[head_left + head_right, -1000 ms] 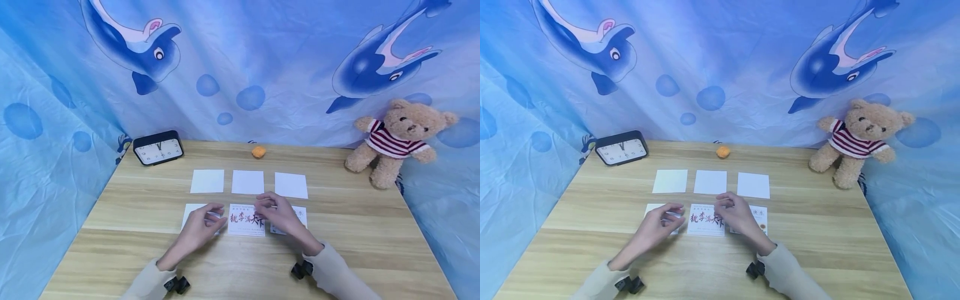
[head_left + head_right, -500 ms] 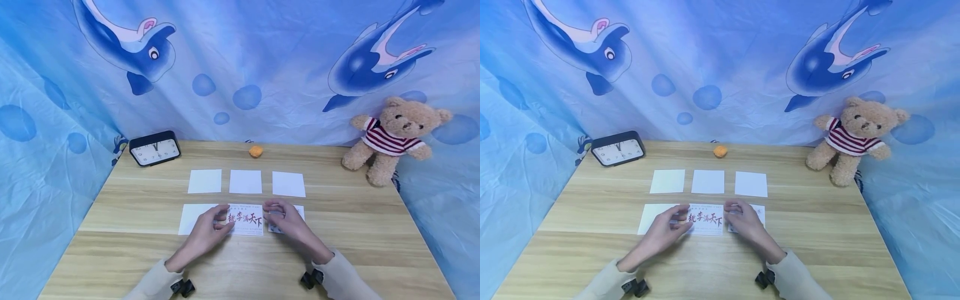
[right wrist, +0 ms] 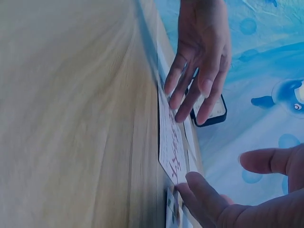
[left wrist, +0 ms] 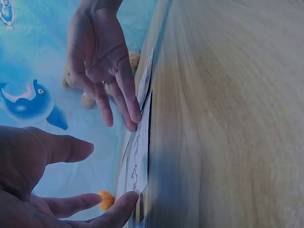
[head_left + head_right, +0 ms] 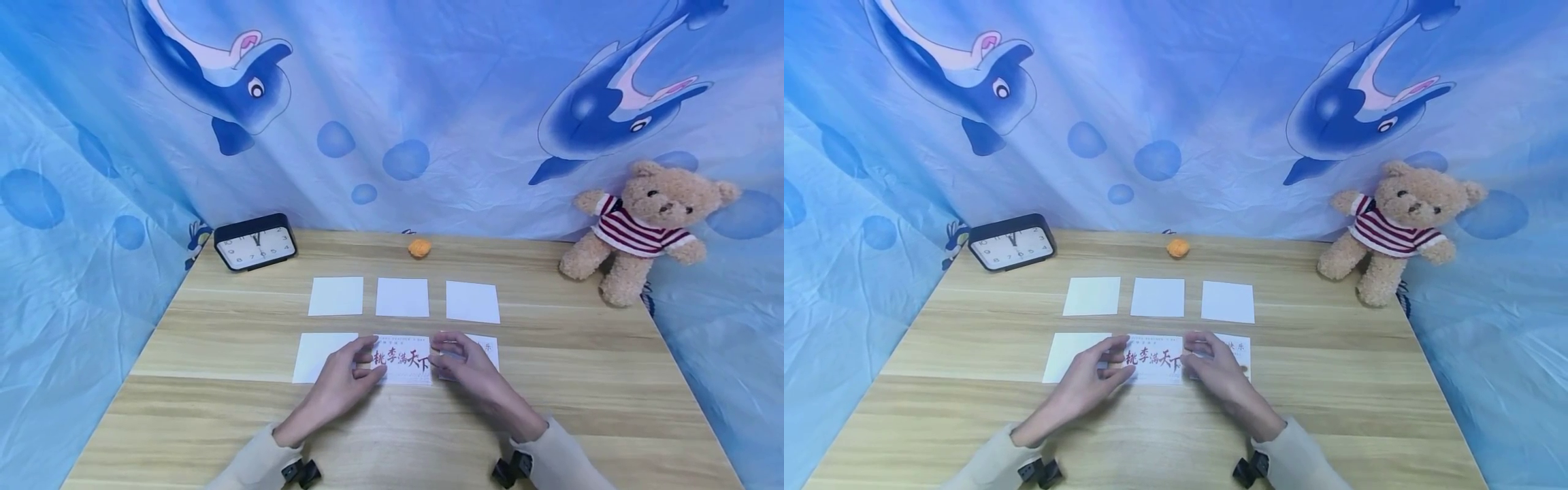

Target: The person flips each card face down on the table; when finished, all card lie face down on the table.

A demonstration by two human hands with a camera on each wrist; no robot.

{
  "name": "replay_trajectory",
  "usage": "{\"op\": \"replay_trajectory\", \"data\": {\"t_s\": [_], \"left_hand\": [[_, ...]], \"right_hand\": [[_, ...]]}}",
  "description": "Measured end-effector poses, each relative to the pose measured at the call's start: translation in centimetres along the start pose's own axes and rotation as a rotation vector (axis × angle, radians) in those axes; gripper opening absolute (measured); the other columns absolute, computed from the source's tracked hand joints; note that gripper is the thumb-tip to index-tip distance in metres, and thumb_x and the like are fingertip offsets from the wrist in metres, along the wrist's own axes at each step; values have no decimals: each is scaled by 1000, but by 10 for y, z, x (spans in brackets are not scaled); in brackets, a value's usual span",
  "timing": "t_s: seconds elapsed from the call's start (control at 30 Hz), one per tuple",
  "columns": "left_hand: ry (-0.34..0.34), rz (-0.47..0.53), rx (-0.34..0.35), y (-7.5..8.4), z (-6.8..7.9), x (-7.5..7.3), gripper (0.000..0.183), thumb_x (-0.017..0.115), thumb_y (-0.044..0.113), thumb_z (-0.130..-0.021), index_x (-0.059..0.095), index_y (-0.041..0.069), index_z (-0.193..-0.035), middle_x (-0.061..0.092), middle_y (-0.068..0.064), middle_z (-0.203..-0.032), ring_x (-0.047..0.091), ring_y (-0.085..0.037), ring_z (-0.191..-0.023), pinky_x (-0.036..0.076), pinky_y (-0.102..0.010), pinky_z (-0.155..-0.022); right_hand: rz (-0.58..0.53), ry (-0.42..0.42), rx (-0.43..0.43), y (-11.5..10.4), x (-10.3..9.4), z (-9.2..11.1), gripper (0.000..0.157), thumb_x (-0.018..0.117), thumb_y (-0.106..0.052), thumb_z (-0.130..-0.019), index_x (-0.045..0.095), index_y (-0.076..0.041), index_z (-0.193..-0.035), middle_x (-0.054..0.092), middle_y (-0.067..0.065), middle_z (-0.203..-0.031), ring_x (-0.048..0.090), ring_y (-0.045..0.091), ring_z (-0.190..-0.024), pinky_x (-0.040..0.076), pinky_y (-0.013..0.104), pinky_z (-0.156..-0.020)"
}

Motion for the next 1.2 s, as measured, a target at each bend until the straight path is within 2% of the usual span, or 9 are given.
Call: {"op": "replay_trajectory", "data": {"t_s": [0.17, 0.4, 0.63, 0.93, 1.1, 1.2], "left_hand": [[-1, -21, 7, 1, 0, 1, 57, 79, 13, -91, 58, -1, -142, 69, -21, -122, 72, -31, -110, 64, -25, -88], [16, -70, 43, 3, 3, 0, 56, 79, 16, -91, 59, 0, -142, 71, -21, -122, 73, -32, -109, 65, -33, -88], [18, -66, 48, 4, 4, 0, 57, 79, 18, -91, 59, 1, -142, 71, -21, -124, 72, -32, -111, 65, -35, -90], [23, -95, 47, 6, 5, 1, 58, 80, 21, -91, 60, 1, -141, 70, -21, -125, 71, -32, -112, 63, -40, -92], [23, -145, 69, 9, 5, 1, 55, 79, 28, -93, 62, 3, -139, 73, -17, -123, 72, -27, -107, 62, -41, -93], [24, -171, 78, 11, 6, 2, 51, 75, 36, -95, 65, 6, -137, 73, -15, -126, 70, -29, -112, 59, -47, -98]], "right_hand": [[-109, 18, 23, 2, 4, 1, 49, 63, -1, -97, 47, 7, -143, 55, 31, -143, 66, 26, -120, 62, 42, -100], [-182, 19, 49, 5, 8, 1, 50, 60, 2, -97, 44, 7, -145, 54, 29, -142, 64, 24, -118, 63, 41, -99], [-198, 31, 60, 6, 8, -1, 49, 59, 3, -97, 44, 8, -144, 54, 29, -140, 66, 18, -110, 64, 34, -93], [-202, 49, 63, 2, 7, -1, 48, 59, 2, -97, 46, 6, -143, 58, 30, -140, 66, 22, -110, 63, 33, -90], [-191, 28, 46, -7, 5, -1, 52, 61, -3, -98, 44, 5, -146, 58, 31, -145, 68, 16, -106, 62, 28, -87], [-176, 9, 34, -12, 6, -1, 53, 61, -7, -99, 44, 5, -148, 57, 30, -146, 67, 13, -105, 61, 27, -88]]}}
Point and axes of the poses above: each hand's wrist, its own z-axis away from the middle knuckle, its own x-axis out of the palm, y = z × x, the point moved 5 cm from there along -z, towards the middle knuckle
